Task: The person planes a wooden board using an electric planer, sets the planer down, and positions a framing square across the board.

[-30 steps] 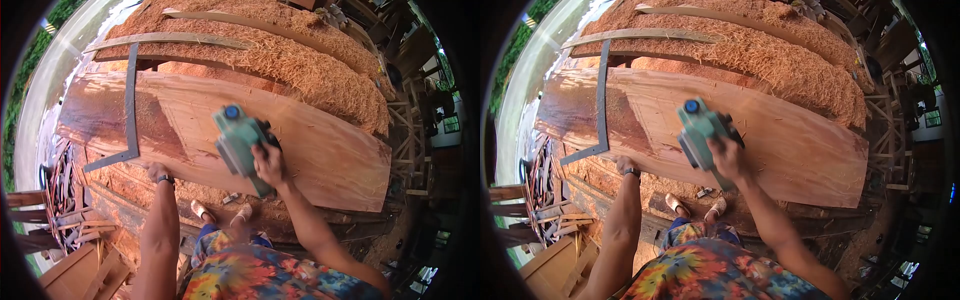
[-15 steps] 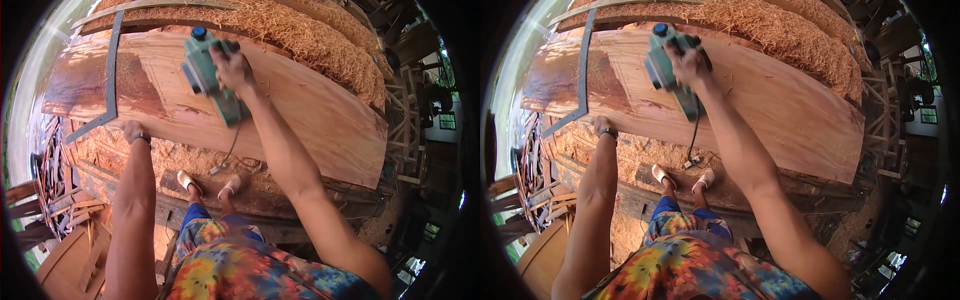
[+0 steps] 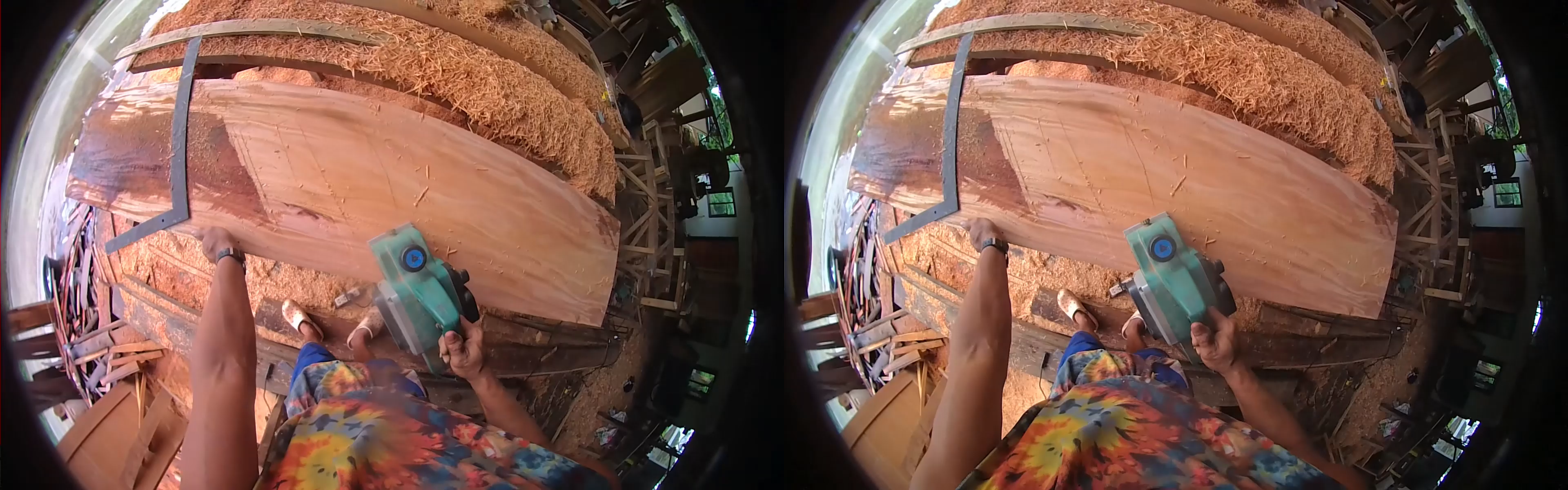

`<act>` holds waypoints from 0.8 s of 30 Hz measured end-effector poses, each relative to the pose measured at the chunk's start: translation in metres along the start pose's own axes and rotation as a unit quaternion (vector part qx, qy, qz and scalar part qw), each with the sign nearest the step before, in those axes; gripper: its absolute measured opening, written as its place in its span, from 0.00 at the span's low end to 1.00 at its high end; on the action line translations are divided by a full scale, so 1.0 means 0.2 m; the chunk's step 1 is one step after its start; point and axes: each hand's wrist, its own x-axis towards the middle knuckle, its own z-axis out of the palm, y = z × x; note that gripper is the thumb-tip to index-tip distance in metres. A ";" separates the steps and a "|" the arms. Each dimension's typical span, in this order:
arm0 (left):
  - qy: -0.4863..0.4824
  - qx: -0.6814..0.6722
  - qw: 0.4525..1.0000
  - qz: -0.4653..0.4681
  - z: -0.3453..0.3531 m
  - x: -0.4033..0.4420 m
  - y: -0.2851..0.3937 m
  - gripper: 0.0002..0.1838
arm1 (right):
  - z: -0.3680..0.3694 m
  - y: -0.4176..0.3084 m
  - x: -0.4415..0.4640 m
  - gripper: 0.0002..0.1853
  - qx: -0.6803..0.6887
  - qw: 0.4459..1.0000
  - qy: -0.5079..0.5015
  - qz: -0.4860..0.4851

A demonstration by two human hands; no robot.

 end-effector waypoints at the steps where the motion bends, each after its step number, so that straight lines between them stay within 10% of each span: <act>1: -0.003 -0.006 1.000 -0.003 -0.02 -0.04 0.01 0.51 | 0.01 -0.02 0.04 0.25 0.000 1.000 -0.005 -0.001; 16: 0.012 0.030 0.999 0.018 0.04 0.14 -0.05 0.49 | 0.50 -0.66 1.65 0.32 -0.048 0.991 -0.033 -0.123; 24: -0.014 0.001 1.000 0.020 -0.10 -0.25 0.06 0.49 | 0.48 -0.63 1.58 0.30 -0.044 0.993 -0.044 -0.103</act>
